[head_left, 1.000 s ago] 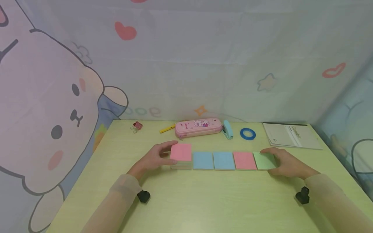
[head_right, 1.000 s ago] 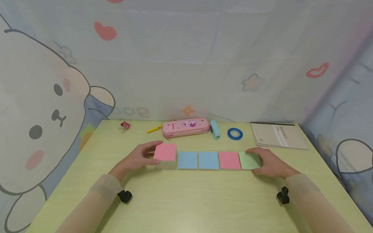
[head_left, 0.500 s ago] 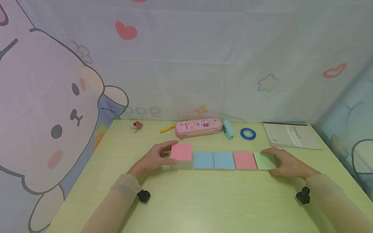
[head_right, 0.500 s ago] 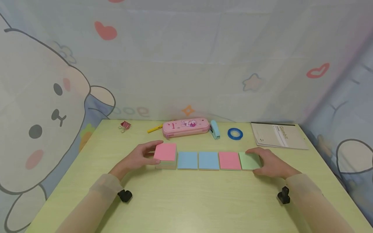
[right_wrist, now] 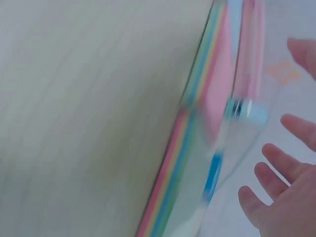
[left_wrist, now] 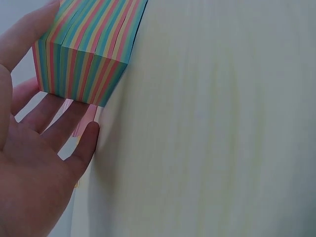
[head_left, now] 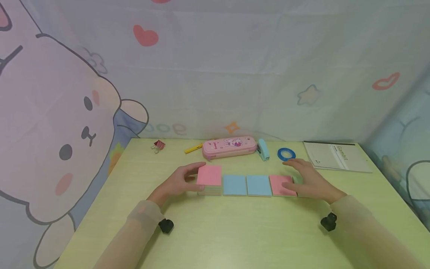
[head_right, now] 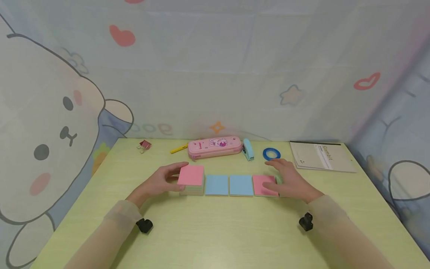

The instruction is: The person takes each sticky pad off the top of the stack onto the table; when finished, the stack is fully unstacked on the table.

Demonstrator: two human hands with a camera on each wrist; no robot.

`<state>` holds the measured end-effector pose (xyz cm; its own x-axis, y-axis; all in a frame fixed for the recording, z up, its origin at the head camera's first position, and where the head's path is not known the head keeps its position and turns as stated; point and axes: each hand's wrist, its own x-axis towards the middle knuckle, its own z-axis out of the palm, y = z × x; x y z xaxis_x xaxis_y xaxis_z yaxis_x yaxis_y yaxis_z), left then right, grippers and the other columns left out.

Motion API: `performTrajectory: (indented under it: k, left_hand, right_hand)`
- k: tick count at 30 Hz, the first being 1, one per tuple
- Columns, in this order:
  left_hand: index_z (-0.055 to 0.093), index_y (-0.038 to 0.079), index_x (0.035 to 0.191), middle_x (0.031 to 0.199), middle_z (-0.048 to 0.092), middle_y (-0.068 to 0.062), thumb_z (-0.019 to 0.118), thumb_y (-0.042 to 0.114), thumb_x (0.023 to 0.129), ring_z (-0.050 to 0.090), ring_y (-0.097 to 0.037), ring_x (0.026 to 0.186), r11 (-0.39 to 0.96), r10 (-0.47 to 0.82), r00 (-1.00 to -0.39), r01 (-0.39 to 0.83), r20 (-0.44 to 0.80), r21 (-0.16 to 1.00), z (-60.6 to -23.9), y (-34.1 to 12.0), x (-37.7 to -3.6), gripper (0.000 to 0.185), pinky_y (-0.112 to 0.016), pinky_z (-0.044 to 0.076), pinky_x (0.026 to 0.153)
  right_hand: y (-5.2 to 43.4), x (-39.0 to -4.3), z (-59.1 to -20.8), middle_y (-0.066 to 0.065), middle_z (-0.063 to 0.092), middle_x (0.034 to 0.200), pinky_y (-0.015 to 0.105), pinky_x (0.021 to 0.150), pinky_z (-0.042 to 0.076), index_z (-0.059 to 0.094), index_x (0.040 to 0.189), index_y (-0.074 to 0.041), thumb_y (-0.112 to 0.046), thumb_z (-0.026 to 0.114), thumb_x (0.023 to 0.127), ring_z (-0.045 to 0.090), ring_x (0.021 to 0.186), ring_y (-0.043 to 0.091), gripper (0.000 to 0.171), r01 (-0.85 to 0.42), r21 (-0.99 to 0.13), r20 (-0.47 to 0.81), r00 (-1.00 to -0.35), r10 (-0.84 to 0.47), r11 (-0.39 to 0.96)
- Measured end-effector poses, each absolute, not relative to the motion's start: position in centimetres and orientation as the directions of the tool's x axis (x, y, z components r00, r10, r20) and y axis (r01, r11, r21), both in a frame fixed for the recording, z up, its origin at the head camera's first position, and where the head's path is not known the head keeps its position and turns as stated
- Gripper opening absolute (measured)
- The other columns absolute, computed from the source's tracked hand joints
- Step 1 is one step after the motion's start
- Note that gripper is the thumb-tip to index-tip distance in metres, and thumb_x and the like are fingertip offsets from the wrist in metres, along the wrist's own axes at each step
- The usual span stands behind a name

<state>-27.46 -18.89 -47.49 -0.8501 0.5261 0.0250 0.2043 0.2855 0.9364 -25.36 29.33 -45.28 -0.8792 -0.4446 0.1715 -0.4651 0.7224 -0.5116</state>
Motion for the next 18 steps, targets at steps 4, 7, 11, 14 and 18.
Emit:
performTrajectory:
  k: [4,7,11,14,18]
  left_hand:
    - [0.044,0.005,0.159,0.160,0.049,-0.008,0.087,0.012,0.086,0.046,-0.036,0.147,0.281,0.537,-0.843,0.209,0.028,0.937,-47.6,-18.9,-27.5,0.085,-0.053,0.038,0.122]
    - [0.043,0.005,0.160,0.161,0.048,-0.009,0.087,0.011,0.086,0.046,-0.037,0.148,0.276,0.543,-0.839,0.209,0.027,0.938,-47.6,-18.9,-27.6,0.086,-0.053,0.038,0.122]
    - [0.042,0.005,0.160,0.161,0.046,-0.010,0.087,0.012,0.087,0.045,-0.038,0.147,0.275,0.543,-0.839,0.213,0.031,0.937,-47.6,-19.0,-27.6,0.086,-0.055,0.037,0.122]
    - [0.039,0.005,0.161,0.162,0.045,-0.011,0.086,0.011,0.088,0.044,-0.039,0.148,0.271,0.544,-0.838,0.210,0.031,0.939,-47.5,-19.0,-27.5,0.087,-0.057,0.035,0.122]
    - [0.035,0.009,0.163,0.163,0.044,-0.010,0.085,0.013,0.089,0.043,-0.038,0.149,0.271,0.550,-0.835,0.204,0.022,0.941,-47.5,-19.0,-27.5,0.090,-0.059,0.034,0.123]
  right_hand:
    - [25.0,-25.8,-45.0,0.021,0.049,0.154,0.069,0.114,0.036,0.052,0.150,-0.001,-0.034,0.080,0.094,0.041,0.143,0.045,0.070,-0.508,-0.544,0.202,-0.852,-0.482,0.669]
    - [21.7,-25.8,-45.0,0.018,0.051,0.154,0.066,0.115,0.038,0.053,0.149,-0.002,-0.034,0.079,0.094,0.044,0.143,0.042,0.069,-0.538,-0.563,0.221,-0.829,-0.513,0.627]
    - [17.4,-25.7,-44.6,0.015,0.050,0.156,0.062,0.118,0.038,0.050,0.152,-0.004,-0.036,0.077,0.095,0.043,0.146,0.038,0.070,-0.562,-0.590,0.210,-0.800,-0.562,0.580]
    - [14.4,-25.8,-44.2,0.015,0.048,0.158,0.059,0.120,0.037,0.047,0.154,-0.004,-0.038,0.076,0.096,0.042,0.148,0.036,0.073,-0.576,-0.603,0.195,-0.778,-0.598,0.553]
    - [11.3,-26.0,-43.8,0.016,0.044,0.161,0.056,0.122,0.036,0.042,0.157,-0.001,-0.039,0.076,0.096,0.039,0.150,0.035,0.079,-0.610,-0.587,0.193,-0.744,-0.640,0.532]
